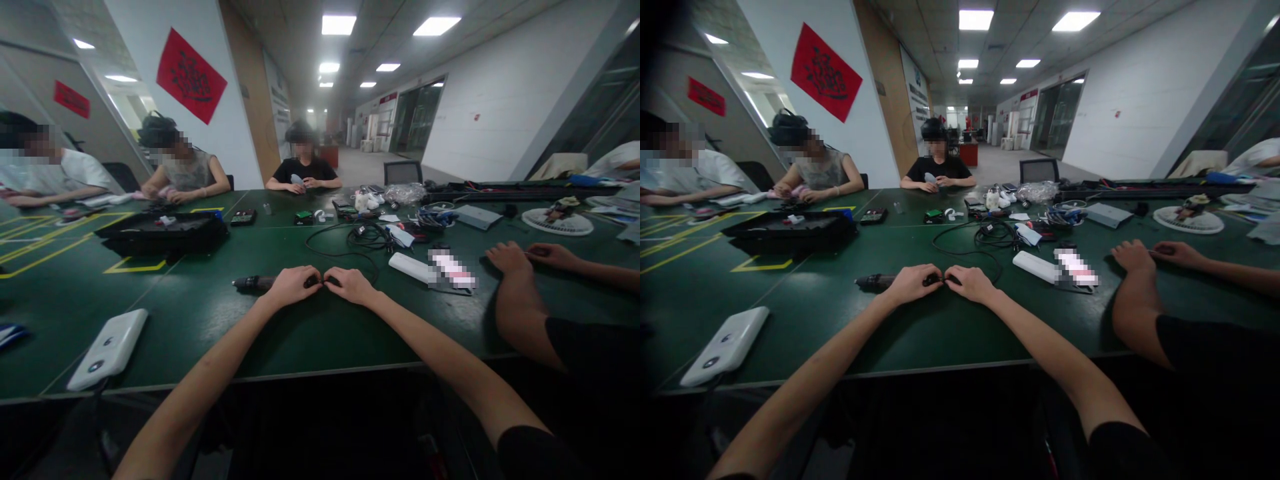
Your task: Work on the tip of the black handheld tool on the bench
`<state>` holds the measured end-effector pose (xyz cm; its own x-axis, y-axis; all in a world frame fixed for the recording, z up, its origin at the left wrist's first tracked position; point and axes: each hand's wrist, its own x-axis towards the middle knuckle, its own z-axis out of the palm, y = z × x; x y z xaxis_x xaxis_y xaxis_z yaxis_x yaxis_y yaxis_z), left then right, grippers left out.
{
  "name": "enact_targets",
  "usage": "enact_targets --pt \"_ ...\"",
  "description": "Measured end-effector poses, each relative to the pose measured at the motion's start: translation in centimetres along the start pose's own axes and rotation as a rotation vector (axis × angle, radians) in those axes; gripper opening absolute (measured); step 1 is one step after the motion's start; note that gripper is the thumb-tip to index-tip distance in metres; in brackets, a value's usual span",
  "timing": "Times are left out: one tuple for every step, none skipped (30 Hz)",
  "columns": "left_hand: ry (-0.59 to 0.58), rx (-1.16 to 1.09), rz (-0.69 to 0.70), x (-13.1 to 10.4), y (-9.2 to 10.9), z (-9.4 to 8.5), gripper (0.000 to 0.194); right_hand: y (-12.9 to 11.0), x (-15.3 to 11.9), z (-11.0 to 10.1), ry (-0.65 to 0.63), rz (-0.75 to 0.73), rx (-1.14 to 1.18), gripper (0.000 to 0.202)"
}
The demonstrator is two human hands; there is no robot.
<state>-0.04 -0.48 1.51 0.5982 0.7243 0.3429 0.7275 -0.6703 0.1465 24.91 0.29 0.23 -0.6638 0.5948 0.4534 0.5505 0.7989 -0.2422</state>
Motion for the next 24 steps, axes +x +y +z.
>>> enact_targets --pt "0.002 0.001 -0.008 0.0 -0.02 0.02 0.025 0.01 0.01 0.02 0.001 -0.002 0.001 0.016" --pt "0.002 0.0 -0.012 -0.01 -0.05 0.03 0.025 0.02 0.01 0.05 0.003 -0.002 0.001 0.017" --pt "0.004 -0.003 -0.011 -0.02 -0.08 0.03 0.025 0.04 0.02 0.07 0.006 -0.001 0.0 0.017" --pt "0.004 -0.008 -0.007 -0.04 -0.09 0.01 0.025 0.06 0.02 0.09 0.009 0.0 -0.003 0.017" --pt "0.004 -0.012 -0.001 -0.06 -0.1 -0.02 0.025 0.08 0.01 0.11 0.009 -0.001 -0.005 0.017" --pt "0.004 -0.015 0.004 -0.08 -0.08 -0.06 0.024 0.1 0.0 0.13 0.009 -0.003 -0.007 0.018" --pt "0.002 -0.017 0.008 -0.09 -0.05 -0.09 0.023 0.12 -0.02 0.13 0.008 -0.005 -0.009 0.018" --pt "-0.002 -0.018 0.011 -0.09 -0.01 -0.12 0.022 0.13 -0.05 0.14 0.007 -0.007 -0.011 0.017" --pt "-0.005 -0.017 0.014 -0.09 0.03 -0.13 0.022 0.14 -0.07 0.15 0.008 -0.007 -0.014 0.017" --pt "-0.008 -0.015 0.015 -0.09 0.06 -0.14 0.021 0.15 -0.08 0.15 0.009 -0.006 -0.015 0.017" --pt "-0.008 -0.011 0.015 -0.07 0.09 -0.14 0.021 0.15 -0.09 0.16 0.008 -0.006 -0.016 0.017" --pt "-0.006 -0.007 0.013 -0.06 0.1 -0.12 0.021 0.14 -0.08 0.16 0.008 -0.007 -0.014 0.017" --pt "-0.004 -0.001 0.01 -0.05 0.09 -0.1 0.021 0.13 -0.07 0.16 0.01 -0.008 -0.012 0.017" --pt "-0.001 0.003 0.006 -0.03 0.07 -0.07 0.021 0.12 -0.06 0.16 0.012 -0.009 -0.009 0.017" --pt "0.001 0.005 0.002 -0.02 0.04 -0.03 0.021 0.11 -0.04 0.15 0.015 -0.009 -0.007 0.017" --pt "0.002 0.005 -0.003 0.0 0.0 0.02 0.022 0.11 -0.02 0.15 0.018 -0.01 -0.005 0.017" --pt "0.003 0.004 -0.01 0.02 -0.03 0.09 0.023 0.11 -0.01 0.14 0.018 -0.01 -0.005 0.018" --pt "0.005 0.004 -0.02 0.03 -0.04 0.15 0.024 0.13 0.0 0.14 0.017 -0.011 -0.005 0.018" --pt "0.008 0.006 -0.029 0.05 -0.04 0.21 0.025 0.15 0.0 0.15 0.015 -0.011 -0.006 0.018" --pt "0.011 0.008 -0.035 0.05 -0.02 0.26 0.025 0.17 -0.01 0.16 0.014 -0.011 -0.007 0.017" --pt "0.013 0.01 -0.035 0.05 0.01 0.29 0.025 0.2 -0.03 0.19 0.014 -0.01 -0.008 0.017" --pt "0.014 0.012 -0.028 0.04 0.05 0.29 0.024 0.22 -0.04 0.22 0.016 -0.008 -0.008 0.017" --pt "0.012 0.012 -0.016 0.02 0.09 0.28 0.022 0.24 -0.05 0.25 0.016 -0.006 -0.008 0.017" --pt "0.01 0.012 -0.003 -0.01 0.12 0.24 0.021 0.25 -0.06 0.28 0.017 -0.004 -0.007 0.017"
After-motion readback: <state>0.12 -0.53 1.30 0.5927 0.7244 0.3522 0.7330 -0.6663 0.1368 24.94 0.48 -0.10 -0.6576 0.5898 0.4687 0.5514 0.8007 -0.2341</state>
